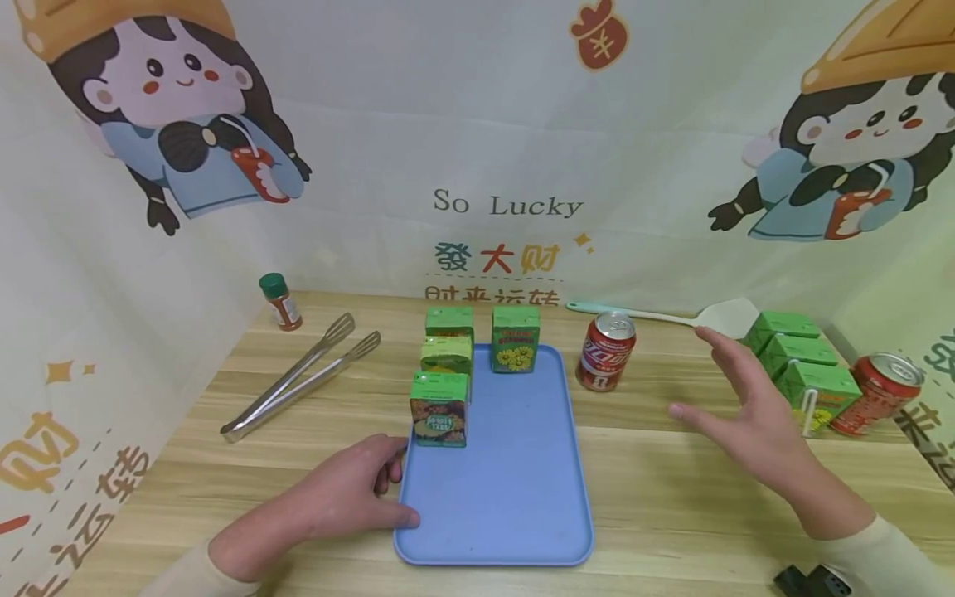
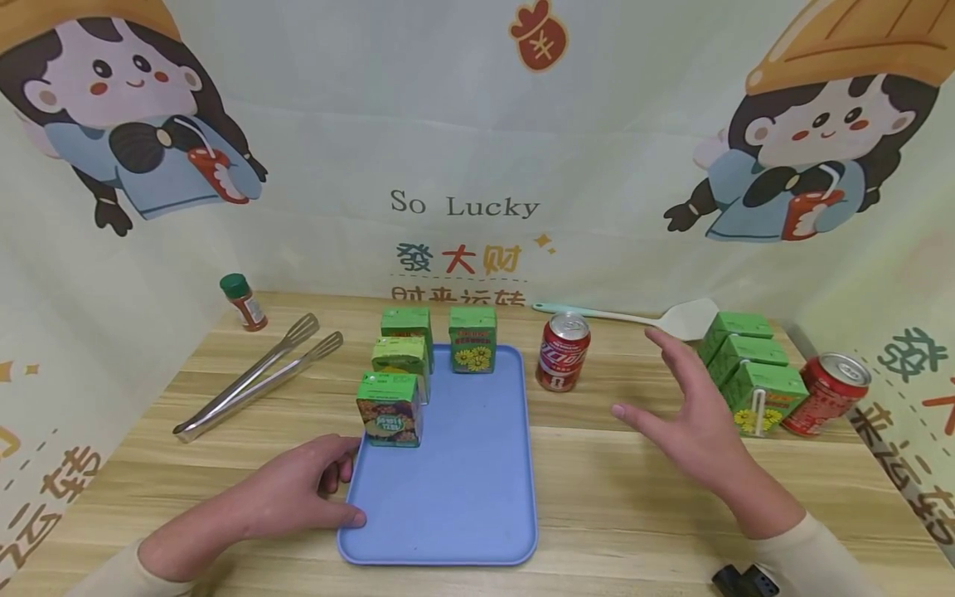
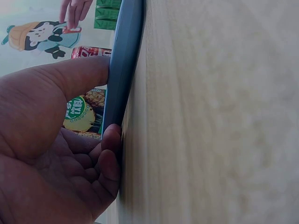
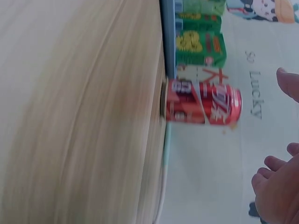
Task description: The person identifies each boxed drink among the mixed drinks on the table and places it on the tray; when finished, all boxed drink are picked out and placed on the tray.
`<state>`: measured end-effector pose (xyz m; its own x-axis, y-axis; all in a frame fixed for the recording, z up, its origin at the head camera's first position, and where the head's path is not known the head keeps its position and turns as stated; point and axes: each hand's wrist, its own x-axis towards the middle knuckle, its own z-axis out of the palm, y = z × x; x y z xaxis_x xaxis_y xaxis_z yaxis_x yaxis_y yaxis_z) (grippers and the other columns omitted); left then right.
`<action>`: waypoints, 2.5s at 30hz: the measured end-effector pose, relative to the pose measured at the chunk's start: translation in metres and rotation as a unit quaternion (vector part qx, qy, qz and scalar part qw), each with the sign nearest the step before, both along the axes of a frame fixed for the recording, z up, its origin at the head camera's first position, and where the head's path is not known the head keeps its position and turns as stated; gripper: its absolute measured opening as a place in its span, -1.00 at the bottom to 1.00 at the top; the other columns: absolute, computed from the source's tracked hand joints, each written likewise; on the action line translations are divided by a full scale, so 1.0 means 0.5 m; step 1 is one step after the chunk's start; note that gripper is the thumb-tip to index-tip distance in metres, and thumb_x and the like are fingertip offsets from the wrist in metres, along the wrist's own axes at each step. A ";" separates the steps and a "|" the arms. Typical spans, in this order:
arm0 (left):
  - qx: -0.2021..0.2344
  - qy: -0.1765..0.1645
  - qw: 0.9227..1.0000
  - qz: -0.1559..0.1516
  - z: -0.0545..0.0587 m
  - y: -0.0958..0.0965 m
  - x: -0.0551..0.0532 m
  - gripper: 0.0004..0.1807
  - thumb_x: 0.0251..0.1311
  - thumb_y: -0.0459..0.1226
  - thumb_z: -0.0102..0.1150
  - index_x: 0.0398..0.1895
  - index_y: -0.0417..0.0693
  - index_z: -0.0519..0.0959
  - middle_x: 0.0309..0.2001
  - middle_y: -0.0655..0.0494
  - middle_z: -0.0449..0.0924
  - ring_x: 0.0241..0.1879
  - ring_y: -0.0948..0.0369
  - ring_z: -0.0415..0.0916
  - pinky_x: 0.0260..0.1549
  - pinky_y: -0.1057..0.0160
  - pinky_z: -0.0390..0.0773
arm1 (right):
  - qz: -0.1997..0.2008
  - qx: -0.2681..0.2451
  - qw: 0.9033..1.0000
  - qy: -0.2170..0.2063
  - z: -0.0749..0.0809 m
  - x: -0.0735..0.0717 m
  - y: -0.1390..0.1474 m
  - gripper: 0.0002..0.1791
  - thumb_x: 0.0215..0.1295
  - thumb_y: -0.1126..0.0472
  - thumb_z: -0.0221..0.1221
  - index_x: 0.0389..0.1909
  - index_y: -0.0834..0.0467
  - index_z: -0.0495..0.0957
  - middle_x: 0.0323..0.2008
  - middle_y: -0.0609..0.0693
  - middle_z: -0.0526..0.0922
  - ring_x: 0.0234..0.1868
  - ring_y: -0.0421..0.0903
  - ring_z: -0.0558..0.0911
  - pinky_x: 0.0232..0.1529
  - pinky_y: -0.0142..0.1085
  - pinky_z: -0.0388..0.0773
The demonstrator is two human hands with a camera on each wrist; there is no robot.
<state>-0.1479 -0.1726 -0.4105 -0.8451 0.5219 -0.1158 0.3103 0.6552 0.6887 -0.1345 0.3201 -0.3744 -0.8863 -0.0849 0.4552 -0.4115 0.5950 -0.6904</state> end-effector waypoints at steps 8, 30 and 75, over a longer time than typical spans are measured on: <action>-0.002 -0.001 1.000 0.003 0.000 0.000 -0.001 -0.12 0.02 -0.05 0.78 0.31 -0.34 0.55 -0.22 0.17 0.52 -0.29 0.21 0.45 -0.33 0.26 0.51 | -0.061 0.013 0.997 -0.040 0.010 0.003 0.070 0.13 0.37 0.32 0.53 0.81 0.03 0.08 0.74 0.27 0.08 0.70 0.47 0.07 0.68 -0.24 0.04; -0.008 0.011 1.000 -0.002 -0.006 -0.001 -0.001 -0.04 0.02 -0.03 0.78 0.37 -0.40 0.52 -0.21 0.20 0.52 -0.26 0.25 0.45 -0.29 0.28 0.53 | -0.167 0.165 0.972 0.026 -0.003 -0.018 0.200 -0.02 0.28 0.28 0.60 0.59 0.44 0.29 0.51 0.61 0.29 0.49 0.66 0.27 0.37 0.62 0.21; -0.015 0.013 1.000 -0.009 0.000 -0.004 -0.004 -0.19 0.04 0.00 0.76 0.22 -0.27 0.57 -0.22 0.19 0.51 -0.29 0.26 0.44 -0.31 0.27 0.51 | -0.172 0.252 0.950 -0.065 -0.003 -0.016 0.250 -0.30 0.35 0.14 0.58 0.22 0.53 0.48 0.10 0.51 0.39 0.07 0.47 0.40 -0.08 0.42 0.46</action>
<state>-0.1500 -0.1744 -0.4107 -0.8385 0.5341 -0.1085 0.3407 0.6691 0.6605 -0.1427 0.4452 -0.3757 -0.9473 0.0414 0.3177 -0.0639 0.9473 -0.3140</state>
